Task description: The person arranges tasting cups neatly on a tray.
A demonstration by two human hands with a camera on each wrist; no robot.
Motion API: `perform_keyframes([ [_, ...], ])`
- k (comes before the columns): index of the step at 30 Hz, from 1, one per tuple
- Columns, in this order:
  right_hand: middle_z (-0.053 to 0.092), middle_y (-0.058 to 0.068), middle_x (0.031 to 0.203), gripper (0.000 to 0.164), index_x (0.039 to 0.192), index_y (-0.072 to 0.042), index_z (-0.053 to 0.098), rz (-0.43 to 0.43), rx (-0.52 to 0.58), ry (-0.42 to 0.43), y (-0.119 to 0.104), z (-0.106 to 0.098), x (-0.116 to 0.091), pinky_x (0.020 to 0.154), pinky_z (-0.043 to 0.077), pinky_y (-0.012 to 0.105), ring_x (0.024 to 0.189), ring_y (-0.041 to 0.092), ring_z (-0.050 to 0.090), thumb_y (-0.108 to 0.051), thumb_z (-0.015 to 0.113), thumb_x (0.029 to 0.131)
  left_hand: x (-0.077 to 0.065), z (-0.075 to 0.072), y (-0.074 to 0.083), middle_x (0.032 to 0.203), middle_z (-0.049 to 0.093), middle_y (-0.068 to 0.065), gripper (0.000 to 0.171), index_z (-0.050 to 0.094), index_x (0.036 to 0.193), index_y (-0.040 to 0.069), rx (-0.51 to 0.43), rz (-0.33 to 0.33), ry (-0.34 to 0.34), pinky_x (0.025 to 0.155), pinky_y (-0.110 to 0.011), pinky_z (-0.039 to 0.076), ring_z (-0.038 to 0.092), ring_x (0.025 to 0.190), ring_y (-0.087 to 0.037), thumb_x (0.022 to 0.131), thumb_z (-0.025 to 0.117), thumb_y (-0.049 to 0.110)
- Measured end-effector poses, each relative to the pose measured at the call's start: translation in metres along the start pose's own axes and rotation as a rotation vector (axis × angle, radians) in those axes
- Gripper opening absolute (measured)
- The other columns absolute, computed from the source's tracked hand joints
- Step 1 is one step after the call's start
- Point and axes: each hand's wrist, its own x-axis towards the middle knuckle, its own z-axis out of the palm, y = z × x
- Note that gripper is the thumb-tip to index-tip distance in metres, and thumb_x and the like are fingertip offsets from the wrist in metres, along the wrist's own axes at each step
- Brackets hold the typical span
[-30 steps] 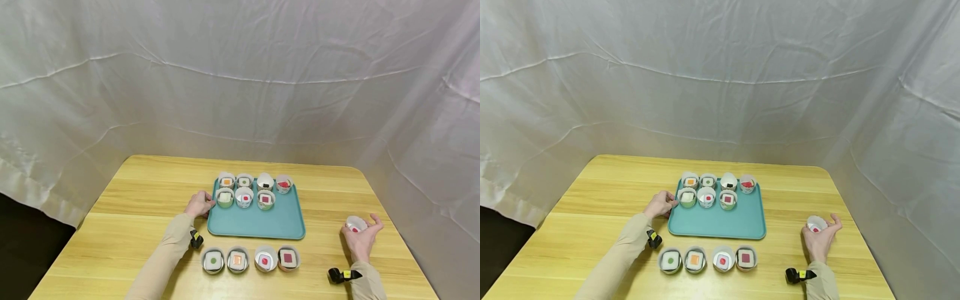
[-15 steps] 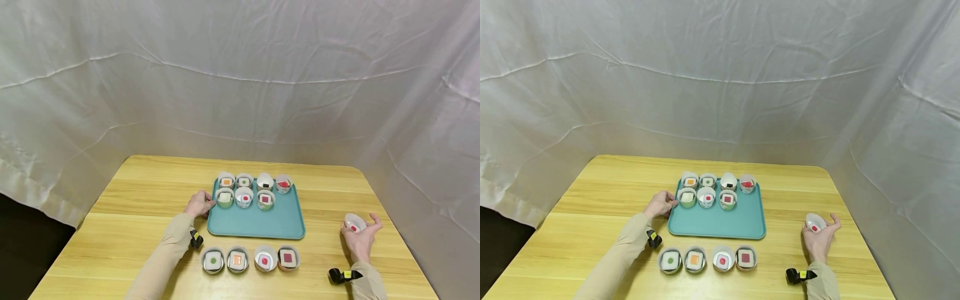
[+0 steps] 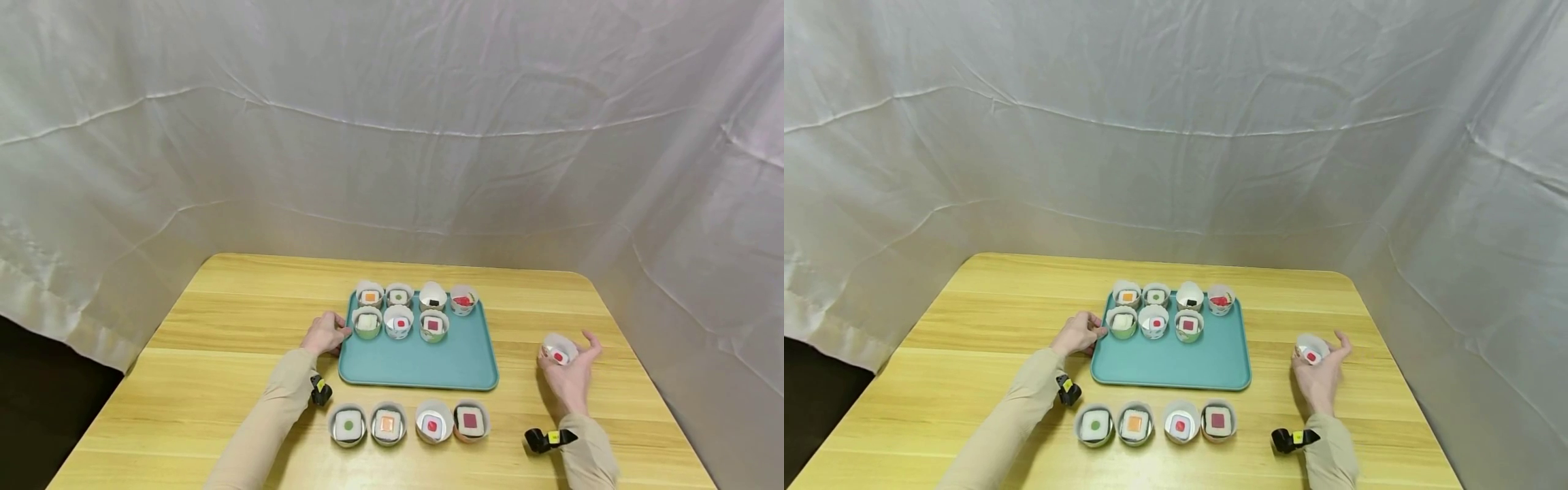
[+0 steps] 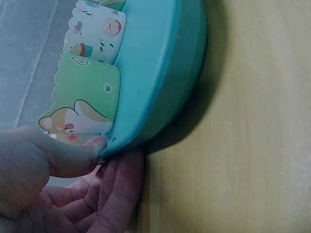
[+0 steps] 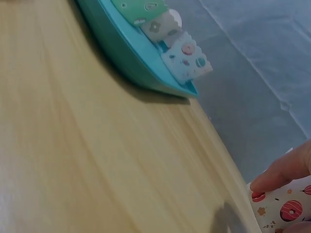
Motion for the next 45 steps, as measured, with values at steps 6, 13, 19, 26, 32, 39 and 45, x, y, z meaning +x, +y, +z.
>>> perform_keyframes([
  [6, 0.037, 0.013, 0.139, 0.108, 0.156, -0.022, 0.006, -0.037, -0.004, -0.038, -0.006, 0.009, 0.000, 0.097, 0.042, 0.029, 0.123, 0.030, 0.046, 0.014, 0.068, 0.076, -0.001, -0.001, 0.001, 0.113, 0.067, -0.027, 0.025, 0.059, 0.114, -0.007, -0.005, -0.006, 0.003, 0.060, -0.032, 0.062, 0.068, 0.065, -0.021, 0.098, 0.063, 0.013],
  [13, 0.036, 0.028, 0.141, 0.106, 0.155, -0.014, 0.006, -0.111, -0.018, -0.090, -0.014, 0.022, -0.001, 0.099, 0.041, 0.033, 0.122, 0.038, 0.046, 0.017, 0.067, 0.074, -0.001, -0.001, 0.001, 0.114, 0.067, -0.027, 0.026, 0.060, 0.115, -0.007, -0.006, -0.006, 0.003, 0.061, -0.032, 0.062, 0.068, 0.066, -0.021, 0.098, 0.063, 0.013],
  [19, 0.034, 0.031, 0.142, 0.105, 0.155, -0.015, 0.006, -0.135, -0.005, -0.156, -0.019, 0.034, -0.002, 0.110, 0.041, 0.048, 0.124, 0.042, 0.046, 0.018, 0.066, 0.075, -0.001, -0.001, 0.001, 0.113, 0.068, -0.027, 0.027, 0.060, 0.115, -0.007, -0.003, -0.008, 0.004, 0.061, -0.032, 0.062, 0.068, 0.066, -0.021, 0.098, 0.063, 0.013],
  [26, 0.036, 0.031, 0.140, 0.104, 0.155, -0.014, 0.006, -0.184, 0.007, -0.203, -0.026, 0.046, -0.004, 0.114, 0.039, 0.052, 0.122, 0.042, 0.047, 0.019, 0.065, 0.076, 0.000, -0.001, 0.002, 0.112, 0.069, -0.027, 0.026, 0.061, 0.115, -0.007, -0.001, -0.005, 0.007, 0.060, -0.031, 0.062, 0.067, 0.064, -0.019, 0.098, 0.063, 0.013],
  [32, 0.038, 0.032, 0.141, 0.104, 0.156, -0.014, 0.007, -0.195, 0.003, -0.243, -0.031, 0.055, -0.004, 0.115, 0.037, 0.055, 0.124, 0.045, 0.047, 0.018, 0.066, 0.076, 0.001, -0.001, 0.002, 0.111, 0.069, -0.027, 0.026, 0.061, 0.114, -0.007, 0.004, 0.001, 0.007, 0.058, -0.031, 0.061, 0.067, 0.061, -0.019, 0.098, 0.064, 0.013],
  [39, 0.043, 0.032, 0.138, 0.100, 0.155, -0.012, 0.007, -0.255, -0.046, -0.287, -0.032, 0.064, -0.001, 0.109, 0.040, 0.053, 0.122, 0.045, 0.050, 0.016, 0.065, 0.079, 0.001, -0.001, 0.001, 0.109, 0.069, -0.027, 0.025, 0.060, 0.113, -0.008, 0.008, 0.009, 0.007, 0.058, -0.031, 0.061, 0.067, 0.061, -0.020, 0.098, 0.063, 0.012],
  [45, 0.044, 0.033, 0.139, 0.099, 0.156, -0.010, 0.007, -0.294, -0.071, -0.339, -0.035, 0.071, 0.000, 0.109, 0.040, 0.056, 0.125, 0.046, 0.049, 0.013, 0.068, 0.081, 0.000, -0.001, 0.001, 0.112, 0.068, -0.027, 0.025, 0.060, 0.114, -0.007, 0.012, -0.002, 0.004, 0.059, -0.031, 0.062, 0.067, 0.062, -0.020, 0.098, 0.063, 0.013],
])
